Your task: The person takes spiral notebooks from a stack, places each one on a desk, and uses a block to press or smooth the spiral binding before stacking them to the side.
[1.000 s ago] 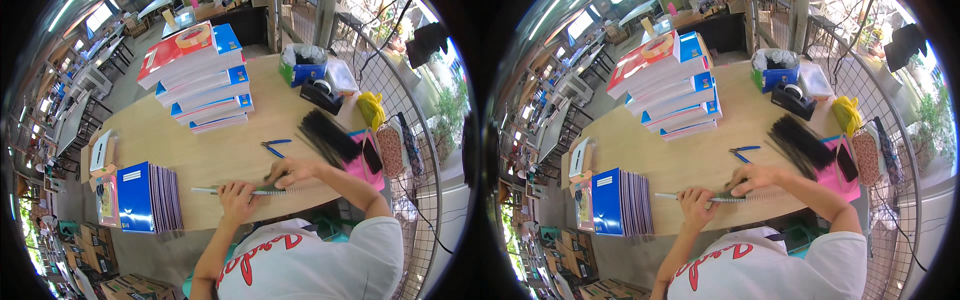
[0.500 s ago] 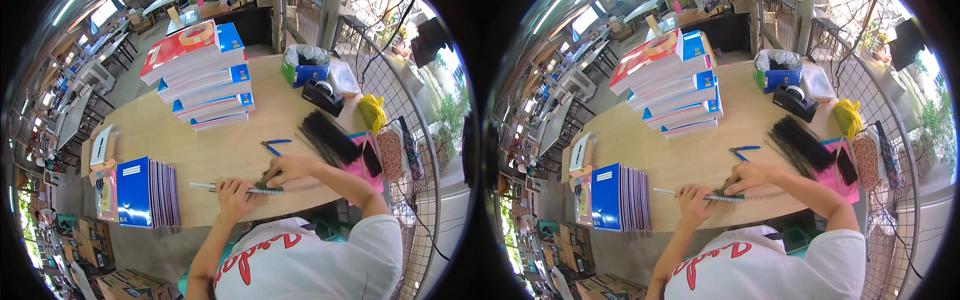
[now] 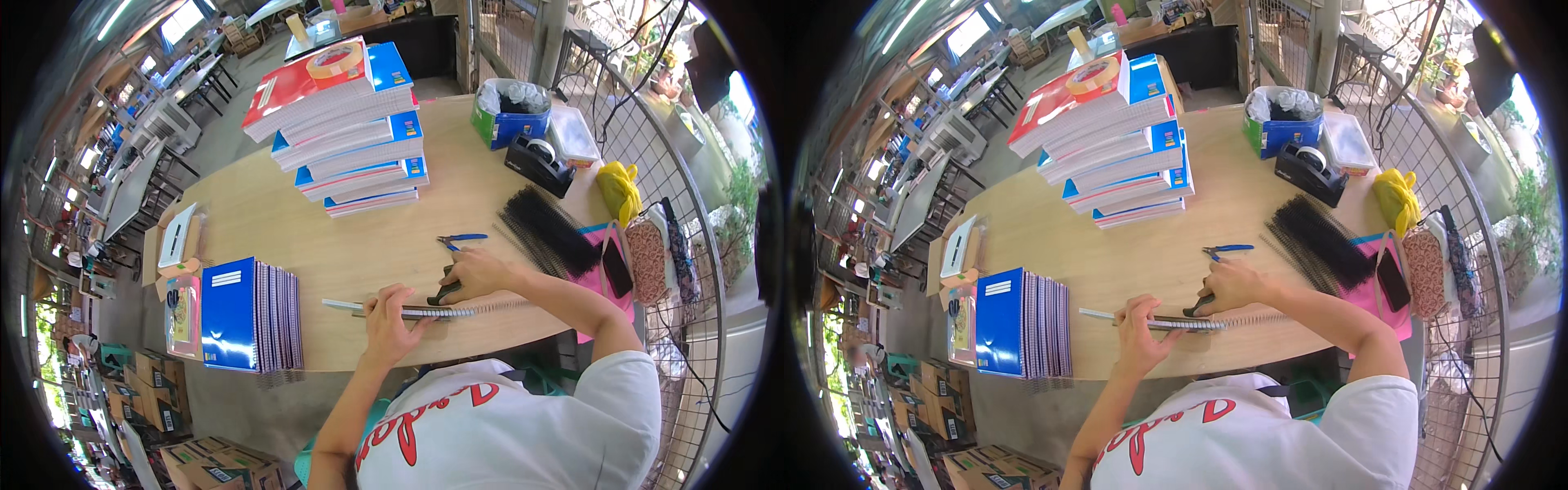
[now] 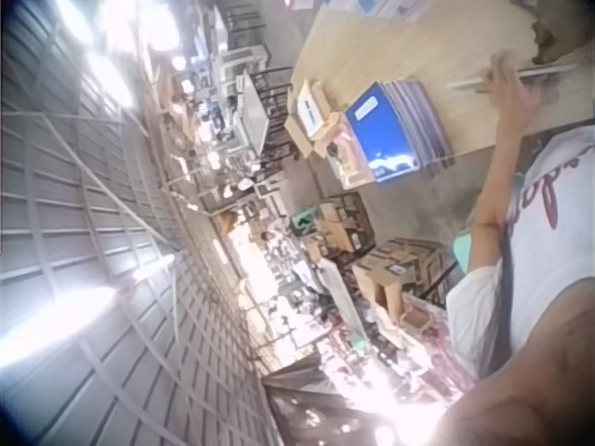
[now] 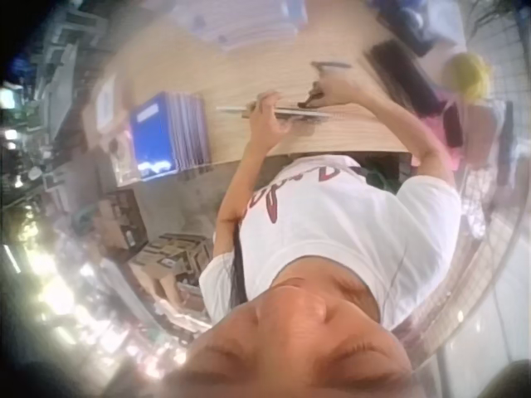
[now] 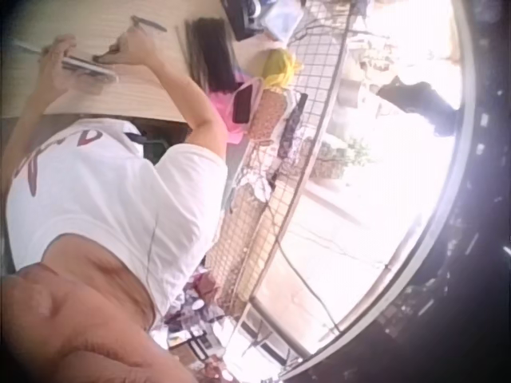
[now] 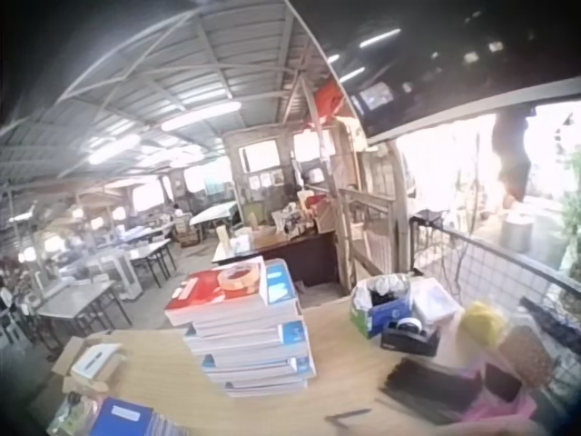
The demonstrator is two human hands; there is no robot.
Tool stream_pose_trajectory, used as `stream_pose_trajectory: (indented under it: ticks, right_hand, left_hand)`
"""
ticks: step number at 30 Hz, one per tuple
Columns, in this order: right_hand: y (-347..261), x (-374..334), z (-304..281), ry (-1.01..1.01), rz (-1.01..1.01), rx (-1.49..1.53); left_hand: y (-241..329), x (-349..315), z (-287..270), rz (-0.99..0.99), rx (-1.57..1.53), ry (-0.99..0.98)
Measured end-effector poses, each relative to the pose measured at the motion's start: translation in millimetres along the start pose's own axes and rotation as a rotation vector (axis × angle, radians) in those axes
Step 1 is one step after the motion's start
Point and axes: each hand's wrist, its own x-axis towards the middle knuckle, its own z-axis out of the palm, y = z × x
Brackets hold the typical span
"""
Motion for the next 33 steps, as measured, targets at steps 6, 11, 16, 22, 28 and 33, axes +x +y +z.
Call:
stream_pose_trajectory:
  ticks: [6, 11, 16, 22, 28, 33]
  right_hand:
    - [-3, 12, -3, -0.027, -0.156, 0.439]
    - [-12, 18, -7, -0.044, -0.141, 0.604]
    - [-8, 22, -13, -0.020, -0.135, 0.611]
    - [-10, 26, -2, -0.016, -0.077, 0.789]
    - [-23, 33, 6, 0.161, -0.074, -0.010]
    - [-39, 39, -6, 0.027, -0.006, 0.004]
  left_hand:
    - [-1, 4, -4, -0.042, 0.010, 0.059]
    - [-21, -4, -28, -0.056, 0.229, -0.009]
    - [-25, -5, -32, -0.053, 0.203, -0.023]
    - [-28, -6, -29, -0.049, 0.148, 0.020]
    - [-34, -13, -28, -0.103, 0.101, -0.017]
    - [-25, -10, -35, -0.083, 0.242, 0.169]
